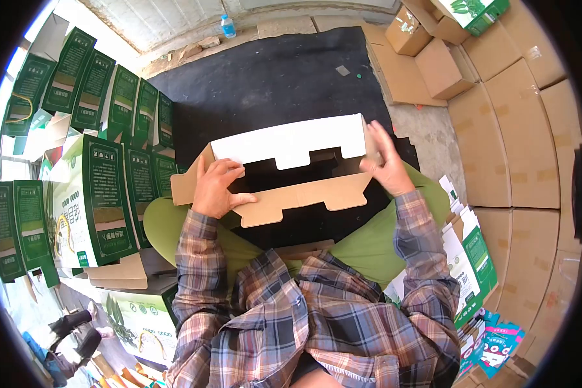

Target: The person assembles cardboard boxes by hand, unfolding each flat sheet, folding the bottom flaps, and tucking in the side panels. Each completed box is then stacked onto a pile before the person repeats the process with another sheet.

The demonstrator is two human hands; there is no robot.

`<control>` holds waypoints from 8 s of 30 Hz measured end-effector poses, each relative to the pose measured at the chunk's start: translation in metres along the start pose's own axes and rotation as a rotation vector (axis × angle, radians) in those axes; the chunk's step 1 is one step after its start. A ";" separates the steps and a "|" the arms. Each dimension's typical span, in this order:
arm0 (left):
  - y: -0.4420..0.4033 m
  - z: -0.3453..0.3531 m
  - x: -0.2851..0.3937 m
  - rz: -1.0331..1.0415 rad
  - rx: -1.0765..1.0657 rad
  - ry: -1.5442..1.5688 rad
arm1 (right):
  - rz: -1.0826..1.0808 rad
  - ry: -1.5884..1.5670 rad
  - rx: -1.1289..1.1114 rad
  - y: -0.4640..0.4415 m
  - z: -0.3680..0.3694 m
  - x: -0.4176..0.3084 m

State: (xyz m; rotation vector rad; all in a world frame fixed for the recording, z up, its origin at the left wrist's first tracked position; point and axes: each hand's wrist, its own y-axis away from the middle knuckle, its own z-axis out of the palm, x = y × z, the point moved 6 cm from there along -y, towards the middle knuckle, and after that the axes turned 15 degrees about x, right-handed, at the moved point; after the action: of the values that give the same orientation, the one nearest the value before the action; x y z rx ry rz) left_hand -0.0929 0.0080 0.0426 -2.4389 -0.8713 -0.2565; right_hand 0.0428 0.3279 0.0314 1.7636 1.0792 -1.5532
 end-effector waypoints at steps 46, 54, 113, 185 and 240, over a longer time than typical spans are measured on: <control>0.017 0.016 0.026 -0.172 0.072 -0.144 | -0.353 0.719 -0.079 0.006 0.031 -0.010; 0.072 0.092 -0.116 -1.548 0.216 1.083 | 0.813 0.252 0.218 -0.017 -0.029 0.125; 0.016 0.048 -0.053 -0.683 0.068 0.449 | 0.366 0.351 -0.119 -0.017 -0.014 0.062; 0.012 0.069 0.007 -0.373 0.041 0.175 | -0.499 0.719 0.210 -0.046 -0.003 0.030; 0.455 -0.363 0.141 -1.145 0.609 -1.721 | -0.246 0.159 0.163 -0.056 -0.032 -0.019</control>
State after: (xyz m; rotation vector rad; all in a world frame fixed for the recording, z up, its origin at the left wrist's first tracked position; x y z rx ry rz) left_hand 0.3046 -0.4098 0.2050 -0.8297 -2.3526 1.6338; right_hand 0.0126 0.3800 0.0616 1.9498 1.3217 -1.7112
